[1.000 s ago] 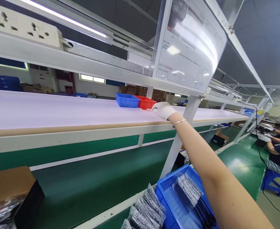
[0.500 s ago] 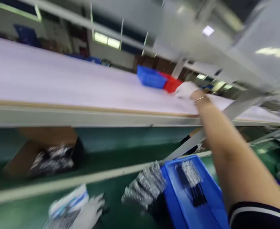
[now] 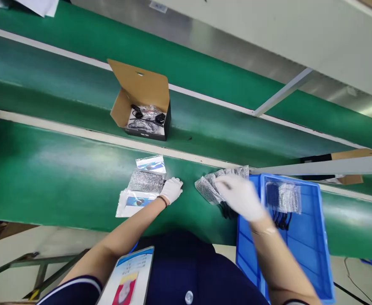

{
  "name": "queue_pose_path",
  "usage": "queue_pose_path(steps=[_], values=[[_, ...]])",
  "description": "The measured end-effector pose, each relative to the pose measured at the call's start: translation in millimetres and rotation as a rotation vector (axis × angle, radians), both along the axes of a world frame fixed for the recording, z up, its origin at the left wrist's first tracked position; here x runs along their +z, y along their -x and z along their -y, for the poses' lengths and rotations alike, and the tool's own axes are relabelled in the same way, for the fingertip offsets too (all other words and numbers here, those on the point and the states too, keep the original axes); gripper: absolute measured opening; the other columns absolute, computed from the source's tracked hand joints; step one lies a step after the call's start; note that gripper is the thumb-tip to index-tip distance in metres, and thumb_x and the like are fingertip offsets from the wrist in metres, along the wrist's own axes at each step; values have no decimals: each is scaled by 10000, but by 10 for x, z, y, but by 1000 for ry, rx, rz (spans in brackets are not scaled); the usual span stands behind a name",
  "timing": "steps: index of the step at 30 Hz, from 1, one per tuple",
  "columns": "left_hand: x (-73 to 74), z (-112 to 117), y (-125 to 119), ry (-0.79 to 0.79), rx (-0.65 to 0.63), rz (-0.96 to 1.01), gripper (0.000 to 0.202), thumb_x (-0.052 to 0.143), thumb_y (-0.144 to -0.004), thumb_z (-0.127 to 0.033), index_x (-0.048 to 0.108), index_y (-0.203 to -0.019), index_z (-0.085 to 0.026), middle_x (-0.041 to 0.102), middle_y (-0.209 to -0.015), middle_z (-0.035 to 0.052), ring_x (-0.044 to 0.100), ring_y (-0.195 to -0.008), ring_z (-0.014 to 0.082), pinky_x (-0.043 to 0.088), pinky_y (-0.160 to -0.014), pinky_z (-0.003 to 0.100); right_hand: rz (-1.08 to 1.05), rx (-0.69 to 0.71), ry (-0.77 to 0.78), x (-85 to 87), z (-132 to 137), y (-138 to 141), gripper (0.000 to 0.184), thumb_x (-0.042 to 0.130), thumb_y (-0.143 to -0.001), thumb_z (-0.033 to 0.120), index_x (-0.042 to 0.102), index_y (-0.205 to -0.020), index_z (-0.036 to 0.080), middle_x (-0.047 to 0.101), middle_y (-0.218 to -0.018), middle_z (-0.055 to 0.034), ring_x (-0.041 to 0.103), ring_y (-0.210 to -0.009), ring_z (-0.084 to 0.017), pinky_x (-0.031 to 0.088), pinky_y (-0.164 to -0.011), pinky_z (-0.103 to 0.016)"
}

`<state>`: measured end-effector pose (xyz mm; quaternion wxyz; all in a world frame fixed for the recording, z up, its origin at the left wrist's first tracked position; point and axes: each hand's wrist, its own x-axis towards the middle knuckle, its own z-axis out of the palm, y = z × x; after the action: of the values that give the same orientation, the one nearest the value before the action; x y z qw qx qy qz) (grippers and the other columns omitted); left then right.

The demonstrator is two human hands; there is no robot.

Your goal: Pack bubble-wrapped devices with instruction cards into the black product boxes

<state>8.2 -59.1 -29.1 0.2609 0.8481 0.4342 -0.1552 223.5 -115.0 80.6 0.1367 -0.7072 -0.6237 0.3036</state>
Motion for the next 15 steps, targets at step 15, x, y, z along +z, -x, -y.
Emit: queue_pose_path(steps=[15], values=[[-80, -5, 379, -18, -211, 109, 202, 551, -860, -104, 700, -993, -133, 637, -960, 154, 574, -908, 273, 451, -739, 369, -86, -150, 369, -915, -33, 737, 211, 520, -875, 264, 729, -889, 254, 727, -752, 22, 662, -746, -147, 484, -774, -230]])
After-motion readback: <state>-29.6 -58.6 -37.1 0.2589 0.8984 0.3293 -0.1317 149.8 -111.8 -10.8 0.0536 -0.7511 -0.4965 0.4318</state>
